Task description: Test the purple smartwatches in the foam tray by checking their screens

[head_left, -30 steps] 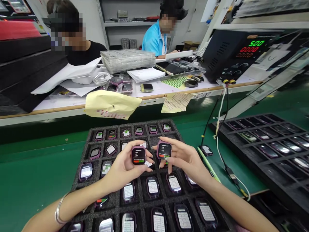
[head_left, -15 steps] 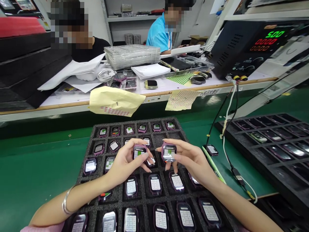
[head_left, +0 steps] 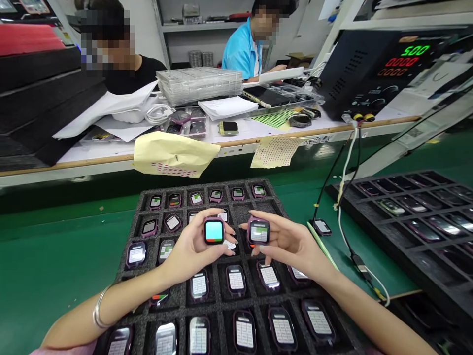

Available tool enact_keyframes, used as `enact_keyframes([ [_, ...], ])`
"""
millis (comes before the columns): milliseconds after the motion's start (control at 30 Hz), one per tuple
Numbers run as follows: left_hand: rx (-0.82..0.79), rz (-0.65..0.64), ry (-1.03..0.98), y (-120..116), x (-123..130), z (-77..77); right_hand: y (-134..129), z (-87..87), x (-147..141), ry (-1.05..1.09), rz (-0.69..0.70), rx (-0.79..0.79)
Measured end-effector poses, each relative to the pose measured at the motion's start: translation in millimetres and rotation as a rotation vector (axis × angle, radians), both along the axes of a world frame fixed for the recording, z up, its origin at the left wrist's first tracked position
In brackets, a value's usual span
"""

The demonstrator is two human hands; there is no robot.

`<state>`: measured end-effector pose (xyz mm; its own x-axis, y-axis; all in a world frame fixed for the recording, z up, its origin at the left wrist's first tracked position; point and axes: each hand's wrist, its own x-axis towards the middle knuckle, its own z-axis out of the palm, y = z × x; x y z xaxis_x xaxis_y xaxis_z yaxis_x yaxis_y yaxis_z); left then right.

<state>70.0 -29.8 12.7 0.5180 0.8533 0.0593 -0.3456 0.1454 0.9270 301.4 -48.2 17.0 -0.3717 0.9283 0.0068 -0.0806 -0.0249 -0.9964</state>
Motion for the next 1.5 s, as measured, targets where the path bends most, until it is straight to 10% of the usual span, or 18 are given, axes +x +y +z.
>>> enact_keyframes([
  [233, -0.032, -0.041, 0.037, -0.6, 2.0, -4.5, 29.1, -14.6, 37.2, -0.249, -0.058, 0.031],
  [467, 0.301, -0.093, 0.395, 33.0, 38.0, -19.0, 72.9, -41.8, 80.3, -0.876, -0.095, 0.491],
  [567, 0.679, 0.011, 0.686, 61.2, 64.8, -30.4, 71.0, -43.0, 82.7, -0.929, -0.049, 0.544],
  [900, 0.913, 0.152, 1.164, 66.1, 95.7, -52.1, 48.3, -28.1, 82.2, -0.823, -0.174, 0.488],
  [1033, 1.003, 0.105, 1.341, 54.1, 80.5, -30.0, 46.3, -18.2, 64.0, -0.838, -0.216, 0.634],
  [1233, 1.017, -0.005, 1.602, 46.8, 8.4, 6.1, 57.2, -14.5, 9.0, -0.999, 0.119, 0.788],
  [1500, 0.925, -0.094, 1.683, 60.9, -29.6, -1.6, 96.5, -23.1, -48.7, -1.237, 0.244, 0.803],
])
